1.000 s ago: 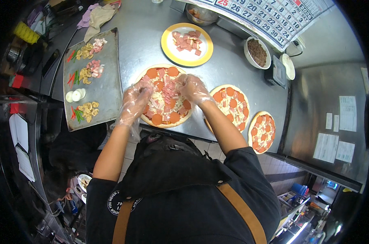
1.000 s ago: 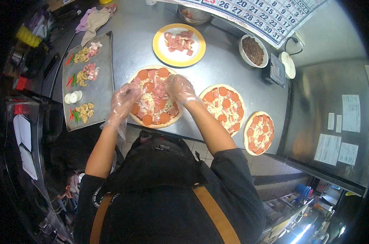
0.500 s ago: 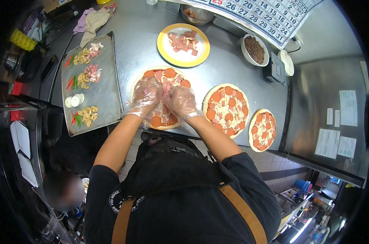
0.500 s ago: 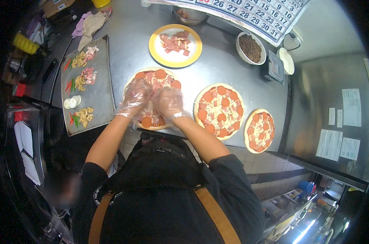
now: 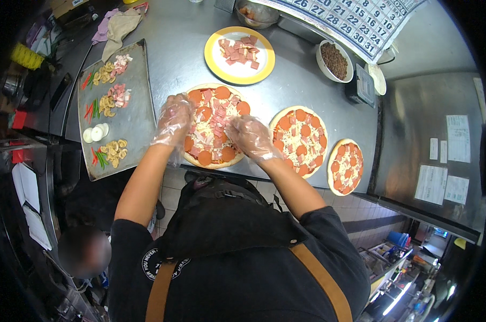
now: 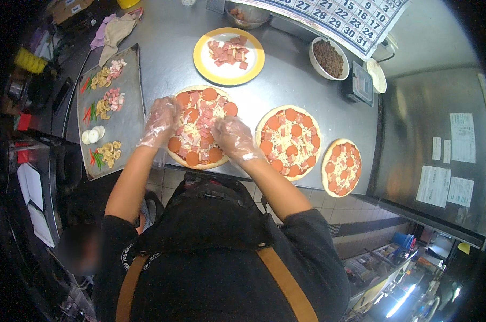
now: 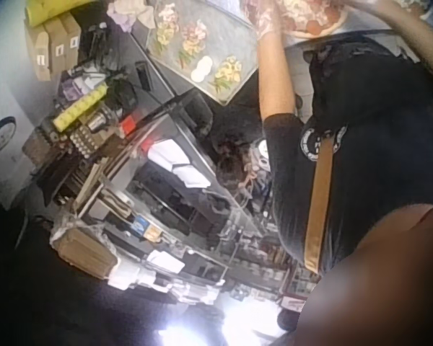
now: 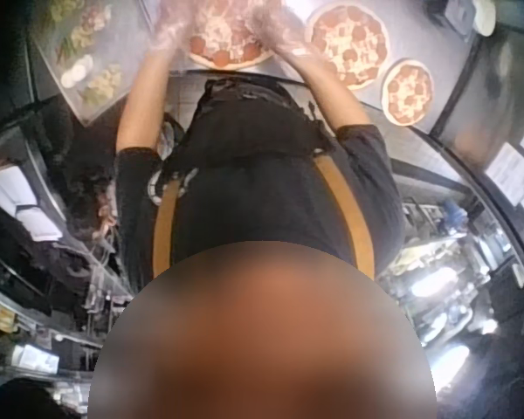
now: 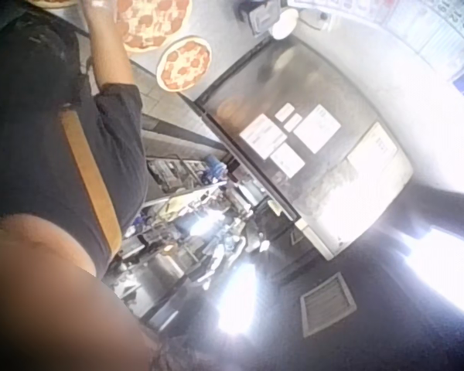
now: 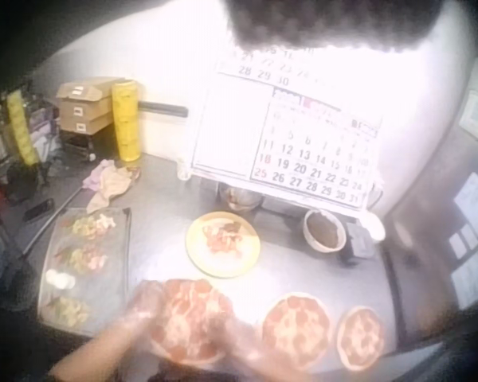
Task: The person assembles three pizzas on a stainless steel counter. They place pepperoni slices and shredded cheese onto pizza bases that already have sauce. The person wears disposable gloves and handles the toppings by hand.
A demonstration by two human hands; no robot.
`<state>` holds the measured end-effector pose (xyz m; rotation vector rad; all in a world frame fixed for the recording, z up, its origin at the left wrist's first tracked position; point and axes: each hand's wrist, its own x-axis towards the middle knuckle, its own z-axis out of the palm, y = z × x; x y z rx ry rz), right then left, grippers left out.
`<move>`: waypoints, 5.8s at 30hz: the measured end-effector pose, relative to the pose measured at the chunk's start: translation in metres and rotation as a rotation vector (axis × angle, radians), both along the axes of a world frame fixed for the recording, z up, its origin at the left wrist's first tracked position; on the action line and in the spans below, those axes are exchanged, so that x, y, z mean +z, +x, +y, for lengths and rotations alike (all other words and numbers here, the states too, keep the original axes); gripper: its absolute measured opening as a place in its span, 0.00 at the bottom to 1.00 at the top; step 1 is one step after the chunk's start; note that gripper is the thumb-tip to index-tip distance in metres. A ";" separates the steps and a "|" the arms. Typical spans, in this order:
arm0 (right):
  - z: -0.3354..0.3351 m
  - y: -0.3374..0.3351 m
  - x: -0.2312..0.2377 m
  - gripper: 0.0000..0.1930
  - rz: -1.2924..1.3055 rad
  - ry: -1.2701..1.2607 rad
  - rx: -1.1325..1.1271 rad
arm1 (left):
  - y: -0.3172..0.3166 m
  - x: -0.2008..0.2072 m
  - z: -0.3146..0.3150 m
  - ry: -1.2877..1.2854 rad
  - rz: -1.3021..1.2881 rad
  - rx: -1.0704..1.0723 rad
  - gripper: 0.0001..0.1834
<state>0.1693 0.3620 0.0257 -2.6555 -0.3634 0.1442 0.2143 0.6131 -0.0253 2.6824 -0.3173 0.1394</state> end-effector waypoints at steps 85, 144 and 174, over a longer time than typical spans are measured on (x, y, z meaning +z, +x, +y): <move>-0.002 0.028 -0.006 0.12 0.028 0.032 0.180 | -0.024 0.020 -0.014 -0.080 -0.206 0.005 0.10; 0.027 0.007 -0.018 0.08 -0.084 -0.247 0.501 | -0.068 -0.002 0.027 -0.279 0.010 0.185 0.10; 0.059 0.091 0.019 0.11 -0.033 0.048 0.309 | -0.081 0.010 0.035 -0.315 -0.035 0.226 0.10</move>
